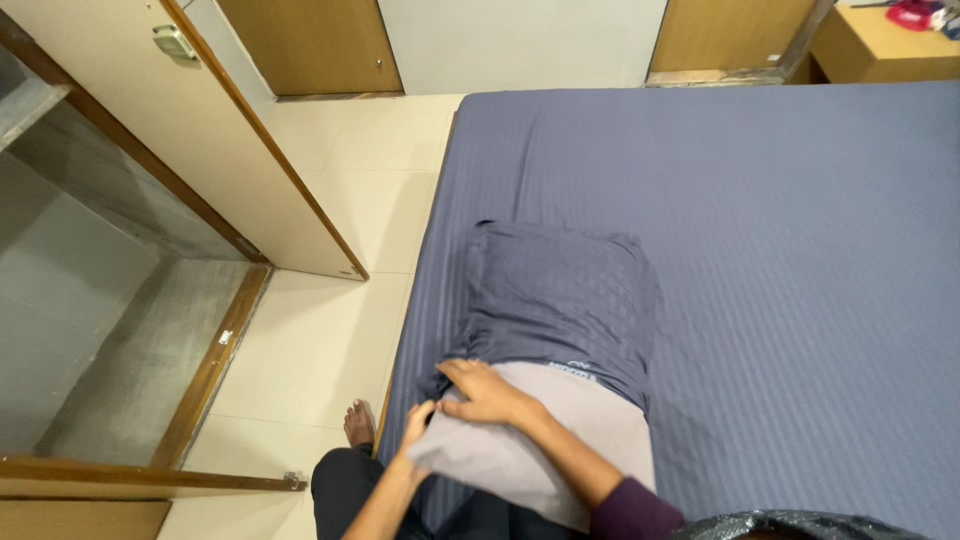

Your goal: The person inserts a pillow into a grey pillowcase by hand and pulls the case down to cover it, then zips the side closed.

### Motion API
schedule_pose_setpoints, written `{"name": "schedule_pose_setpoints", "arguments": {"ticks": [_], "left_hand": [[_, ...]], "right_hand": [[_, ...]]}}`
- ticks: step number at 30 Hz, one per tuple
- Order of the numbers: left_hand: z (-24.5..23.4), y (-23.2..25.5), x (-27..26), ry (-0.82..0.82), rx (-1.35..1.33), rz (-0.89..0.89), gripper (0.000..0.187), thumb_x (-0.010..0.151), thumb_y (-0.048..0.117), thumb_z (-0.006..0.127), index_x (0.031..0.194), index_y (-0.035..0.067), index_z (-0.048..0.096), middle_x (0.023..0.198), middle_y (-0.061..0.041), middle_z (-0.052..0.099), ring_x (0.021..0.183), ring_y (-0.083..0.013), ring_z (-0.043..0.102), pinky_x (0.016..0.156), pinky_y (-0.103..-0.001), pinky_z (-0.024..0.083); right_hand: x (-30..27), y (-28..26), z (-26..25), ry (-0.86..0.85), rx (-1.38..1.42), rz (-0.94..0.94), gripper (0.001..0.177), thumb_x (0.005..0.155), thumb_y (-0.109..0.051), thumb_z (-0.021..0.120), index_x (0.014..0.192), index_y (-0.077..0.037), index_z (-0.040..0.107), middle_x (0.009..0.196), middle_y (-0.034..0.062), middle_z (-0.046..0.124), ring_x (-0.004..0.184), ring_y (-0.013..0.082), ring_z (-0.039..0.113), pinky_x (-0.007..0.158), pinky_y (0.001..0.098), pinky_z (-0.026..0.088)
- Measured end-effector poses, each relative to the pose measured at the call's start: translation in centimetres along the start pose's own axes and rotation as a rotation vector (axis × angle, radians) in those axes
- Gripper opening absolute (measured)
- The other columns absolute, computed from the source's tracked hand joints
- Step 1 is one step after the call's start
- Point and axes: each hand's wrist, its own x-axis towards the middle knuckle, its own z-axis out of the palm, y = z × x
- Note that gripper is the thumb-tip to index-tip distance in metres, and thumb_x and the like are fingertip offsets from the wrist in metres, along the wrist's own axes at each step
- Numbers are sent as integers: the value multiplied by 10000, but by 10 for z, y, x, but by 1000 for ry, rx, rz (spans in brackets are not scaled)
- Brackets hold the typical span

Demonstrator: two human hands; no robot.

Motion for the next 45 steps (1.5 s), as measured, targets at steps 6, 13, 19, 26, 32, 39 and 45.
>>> {"name": "schedule_pose_setpoints", "arguments": {"ticks": [6,13,19,26,32,39,45], "left_hand": [[-19,64,20,101,620,196,667,761,173,764,1373,167,502,1359,-89,585,1228,-221,596,987,-389,517],[95,76,29,-116,1469,610,660,714,252,869,1292,71,607,1315,-157,613,1255,-350,549,1010,-451,432],[96,72,23,-136,1672,657,363,711,76,704,1073,85,680,976,-70,654,979,-290,635,868,-441,494],[72,81,-7,-120,1691,740,331,682,93,746,996,70,644,899,-90,609,858,-298,636,697,-441,540],[43,68,11,63,1787,760,437,677,2,712,1097,108,652,985,-102,615,876,-324,680,669,-462,566],[32,69,-6,133,1757,488,511,728,9,656,1226,109,596,1006,-167,711,855,-465,686,730,-557,552],[36,74,-38,102,1812,332,511,739,95,642,1245,124,583,956,-174,738,853,-437,708,717,-563,557]], "right_hand": [[-22,31,-5,455,-543,212,545,720,-141,746,1255,-90,656,1226,102,624,1174,292,561,1016,555,354],[-44,46,-23,518,-466,431,164,868,-213,721,992,-107,735,977,50,705,996,248,631,953,471,409],[-75,25,-28,482,-305,152,268,746,-95,742,1007,-72,683,947,81,675,920,273,635,786,408,492],[-97,47,-55,706,-499,367,335,614,59,677,920,-73,640,917,101,605,891,352,586,752,464,465],[-160,45,-47,893,-508,451,292,648,139,602,875,-45,591,973,123,596,944,375,589,796,462,481],[-207,35,-44,848,-357,585,256,680,134,581,878,-28,571,1011,100,665,941,391,646,756,480,496],[-232,42,-21,814,-310,724,355,660,129,580,964,-49,615,1081,124,669,927,408,642,755,466,505]]}}
